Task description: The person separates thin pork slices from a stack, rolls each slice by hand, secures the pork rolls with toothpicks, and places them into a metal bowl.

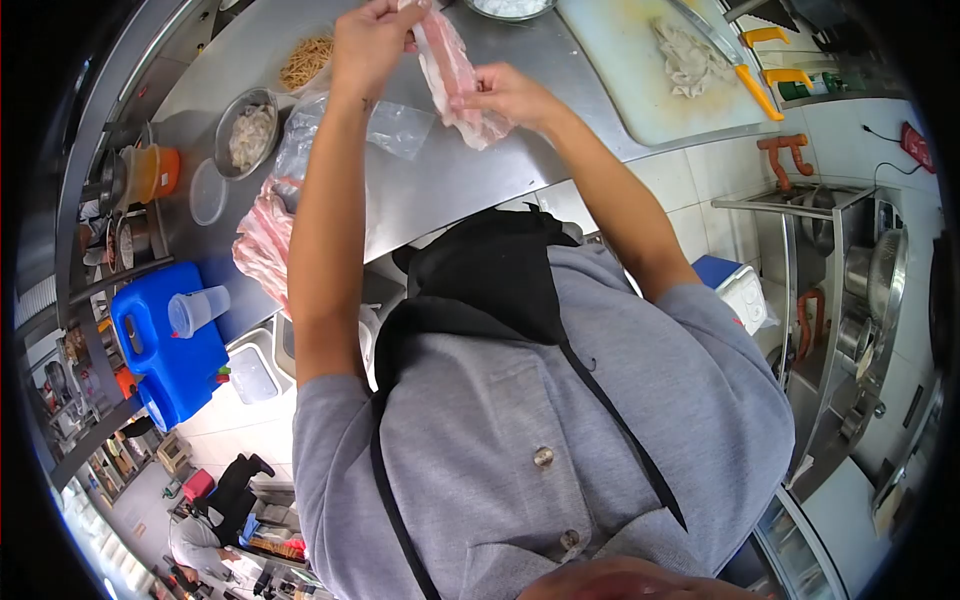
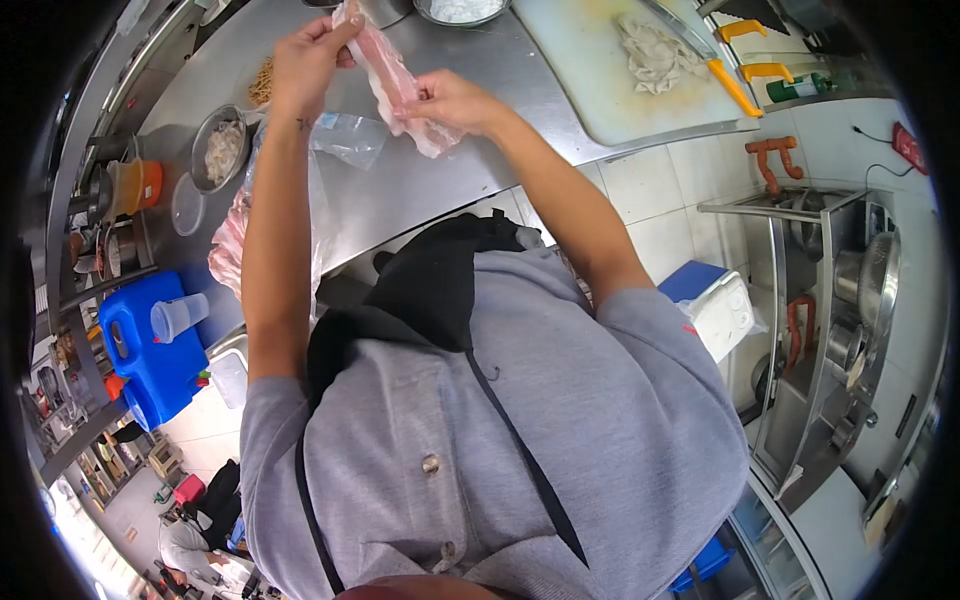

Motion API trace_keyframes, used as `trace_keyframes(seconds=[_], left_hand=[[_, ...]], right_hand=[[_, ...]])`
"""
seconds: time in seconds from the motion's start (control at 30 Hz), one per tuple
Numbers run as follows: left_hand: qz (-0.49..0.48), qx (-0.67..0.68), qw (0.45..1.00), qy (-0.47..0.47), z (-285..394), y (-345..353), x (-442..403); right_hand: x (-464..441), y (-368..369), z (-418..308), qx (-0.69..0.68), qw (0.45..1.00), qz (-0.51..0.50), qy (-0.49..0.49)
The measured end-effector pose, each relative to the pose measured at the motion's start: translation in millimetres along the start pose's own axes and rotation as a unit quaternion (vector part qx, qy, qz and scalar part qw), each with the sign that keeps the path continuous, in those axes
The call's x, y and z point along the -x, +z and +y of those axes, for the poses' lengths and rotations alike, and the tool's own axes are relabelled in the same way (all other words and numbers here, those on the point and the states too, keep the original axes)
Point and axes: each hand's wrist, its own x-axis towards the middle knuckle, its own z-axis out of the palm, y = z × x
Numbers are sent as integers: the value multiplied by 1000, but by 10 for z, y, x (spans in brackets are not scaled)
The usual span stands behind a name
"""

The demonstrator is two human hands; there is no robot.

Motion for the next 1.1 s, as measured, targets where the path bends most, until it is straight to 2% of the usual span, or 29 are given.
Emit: trace_keyframes(seconds=[0.13,0.2,0.3,0.4,0.73,0.8,0.83,0.9,1.03,1.1], left_hand=[[18,55,995,-76,-311,83,-8],[25,48,993,-108,-630,87,-125],[18,31,989,-145,-1058,90,-246],[20,22,984,-177,-1272,123,-301],[-13,-99,985,-143,-1371,111,-443],[0,-181,974,-135,-1391,120,-461],[-1,-181,974,-137,-1461,112,-490],[11,-314,949,-38,-1535,94,-534],[16,-374,927,1,-1545,27,-505],[58,-438,897,24,-1505,39,-480]], right_hand=[[249,199,78,-91,993,72,21],[355,250,46,-139,975,152,84],[409,202,128,-146,972,125,133],[420,207,174,-162,966,140,142],[381,235,210,-171,956,168,169],[370,216,178,-105,958,164,213],[377,224,156,-105,957,164,215],[399,245,106,-66,957,165,230],[407,261,-58,8,951,160,263],[428,281,-196,226,913,155,302]])
